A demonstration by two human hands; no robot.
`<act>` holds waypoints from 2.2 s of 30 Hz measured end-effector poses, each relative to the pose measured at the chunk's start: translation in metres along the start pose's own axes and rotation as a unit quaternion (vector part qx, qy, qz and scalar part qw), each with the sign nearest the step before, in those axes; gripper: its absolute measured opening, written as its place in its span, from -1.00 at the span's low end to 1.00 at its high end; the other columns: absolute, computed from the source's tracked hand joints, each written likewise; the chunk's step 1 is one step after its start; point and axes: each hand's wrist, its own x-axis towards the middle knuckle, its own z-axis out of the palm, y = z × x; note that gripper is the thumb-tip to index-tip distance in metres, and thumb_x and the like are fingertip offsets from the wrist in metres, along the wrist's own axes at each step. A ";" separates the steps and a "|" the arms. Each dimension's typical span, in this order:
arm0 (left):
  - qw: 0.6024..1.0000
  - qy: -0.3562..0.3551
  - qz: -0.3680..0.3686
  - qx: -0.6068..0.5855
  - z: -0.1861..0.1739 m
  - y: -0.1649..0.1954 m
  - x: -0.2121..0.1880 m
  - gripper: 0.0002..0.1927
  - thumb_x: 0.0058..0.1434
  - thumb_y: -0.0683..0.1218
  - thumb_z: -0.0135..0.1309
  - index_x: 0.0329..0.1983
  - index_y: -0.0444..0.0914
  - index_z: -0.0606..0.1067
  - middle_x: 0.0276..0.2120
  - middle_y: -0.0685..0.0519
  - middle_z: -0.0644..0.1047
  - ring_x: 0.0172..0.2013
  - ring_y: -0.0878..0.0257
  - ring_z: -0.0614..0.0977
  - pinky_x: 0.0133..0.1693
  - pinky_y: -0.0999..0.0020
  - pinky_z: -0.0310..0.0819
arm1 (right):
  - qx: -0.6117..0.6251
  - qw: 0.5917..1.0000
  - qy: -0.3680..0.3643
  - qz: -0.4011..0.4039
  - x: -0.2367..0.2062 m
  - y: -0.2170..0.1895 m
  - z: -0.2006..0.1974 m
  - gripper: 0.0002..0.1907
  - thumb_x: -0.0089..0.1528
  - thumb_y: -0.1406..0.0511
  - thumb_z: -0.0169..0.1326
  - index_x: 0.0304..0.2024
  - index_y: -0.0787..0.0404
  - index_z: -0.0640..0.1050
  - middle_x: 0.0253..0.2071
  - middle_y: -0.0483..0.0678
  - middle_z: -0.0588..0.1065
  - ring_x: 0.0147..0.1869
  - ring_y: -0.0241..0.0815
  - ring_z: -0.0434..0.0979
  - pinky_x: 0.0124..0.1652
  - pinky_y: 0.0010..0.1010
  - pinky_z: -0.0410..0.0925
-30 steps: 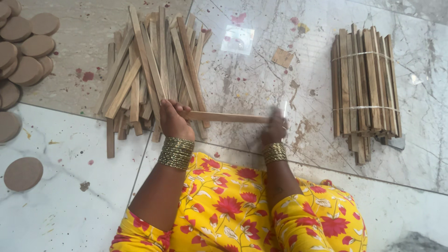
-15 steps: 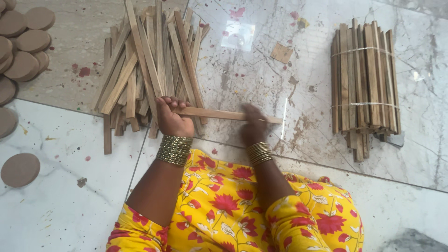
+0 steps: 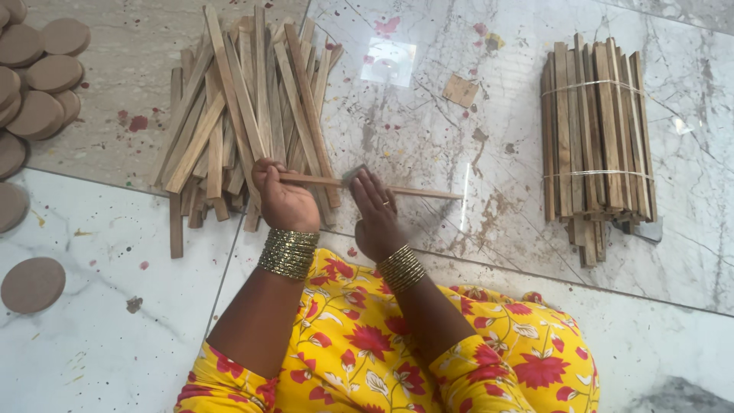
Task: The person sits on the floor and sands flat wooden sticks one at a time, rubbing a sanding block along each stick's length and edges. Sanded sticks are placed into a bundle beside them, and unsanded sticks are taken from a pile on the floor.
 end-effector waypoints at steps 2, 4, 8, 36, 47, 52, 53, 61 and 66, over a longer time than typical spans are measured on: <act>1.000 -0.003 0.002 0.023 -0.002 0.001 0.000 -0.92 0.49 -0.18 -0.12 -0.01 -0.19 0.37 -0.21 0.14 0.37 -0.15 0.35 0.40 0.00 0.40 0.30 | -0.038 0.999 0.011 0.029 -0.003 0.017 -0.005 -0.10 -0.07 0.60 -0.18 0.38 0.18 0.30 0.45 0.09 0.24 0.60 0.07 0.09 0.47 -0.06 -0.01; 0.999 0.019 -0.024 0.031 0.000 0.005 0.000 -0.83 0.44 -0.22 -0.11 0.05 -0.16 0.36 -0.22 0.14 0.38 -0.17 0.36 0.41 -0.02 0.39 0.35 | -0.083 0.991 0.037 0.095 -0.009 0.054 -0.014 -0.14 -0.02 0.59 -0.20 0.38 0.12 0.31 0.42 0.01 0.28 0.59 0.04 0.14 0.50 -0.09 0.02; 0.999 0.021 -0.032 0.038 0.017 0.009 -0.002 -0.74 0.41 -0.23 -0.05 0.13 -0.14 0.34 -0.22 0.14 0.41 -0.19 0.36 0.45 -0.07 0.36 0.41 | -0.232 0.943 0.115 0.211 -0.025 0.121 -0.044 -0.29 0.13 0.45 -0.14 0.39 0.21 0.28 0.39 0.19 0.26 0.50 0.25 0.12 0.38 0.14 -0.05; 0.995 0.029 -0.095 -0.021 0.030 0.019 -0.011 -0.57 0.36 0.27 0.00 -0.31 -0.17 0.37 -0.53 0.10 0.34 -0.41 0.13 0.49 -0.13 0.12 0.47 | -0.100 0.987 0.116 0.047 -0.014 0.051 -0.003 -0.16 0.10 0.61 -0.20 0.46 0.13 0.28 0.51 0.00 0.25 0.68 -0.06 0.07 0.65 -0.12 -0.15; 0.996 0.026 -0.073 -0.054 0.029 0.017 -0.014 -0.71 0.36 0.14 -0.04 -0.05 -0.12 0.38 -0.36 0.07 0.40 -0.30 0.13 0.49 -0.09 0.14 0.43 | -0.139 0.932 -0.038 0.332 -0.017 0.104 -0.044 -0.42 0.24 0.41 -0.12 0.34 0.01 0.38 0.30 0.01 0.36 0.46 0.00 0.24 0.43 -0.08 0.08; 0.995 -0.043 -0.083 -0.047 0.025 0.001 -0.014 -0.72 0.43 0.11 0.00 -0.10 -0.18 0.35 -0.29 0.08 0.44 -0.25 0.18 0.52 -0.06 0.17 0.51 | -0.145 0.938 0.053 0.311 -0.026 0.127 -0.050 -0.12 -0.02 0.43 0.00 0.41 0.23 0.17 0.48 0.24 0.13 0.58 0.28 -0.12 0.41 0.03 -0.20; 0.994 -0.041 -0.088 -0.053 0.024 -0.002 -0.015 -0.72 0.44 0.09 0.02 -0.12 -0.21 0.35 -0.27 0.08 0.45 -0.23 0.18 0.53 -0.04 0.17 0.53 | -0.112 0.950 0.064 0.283 -0.026 0.119 -0.044 -0.11 0.02 0.48 -0.06 0.46 0.23 0.15 0.51 0.25 0.10 0.61 0.24 -0.12 0.46 0.01 -0.21; 0.989 -0.010 -0.146 0.006 0.026 -0.026 -0.045 -0.71 0.36 0.03 0.09 -0.04 -0.26 0.42 -0.05 -0.09 0.58 0.01 0.11 0.64 0.08 0.18 0.58 | 0.056 0.992 0.052 -0.105 0.005 -0.019 -0.039 -0.15 -0.05 0.59 -0.13 0.37 0.39 0.25 0.46 0.32 0.15 0.60 0.27 -0.02 0.49 -0.02 -0.02; 0.982 0.011 -0.188 -0.013 0.025 -0.044 -0.059 -0.62 0.39 0.08 0.06 0.04 -0.32 0.44 0.00 -0.12 0.58 -0.03 0.11 0.63 0.04 0.16 0.54 | -0.031 0.996 0.083 -0.023 0.000 0.008 -0.062 -0.19 -0.06 0.64 -0.20 0.28 0.27 0.38 0.38 0.18 0.36 0.57 0.10 0.19 0.52 -0.06 0.04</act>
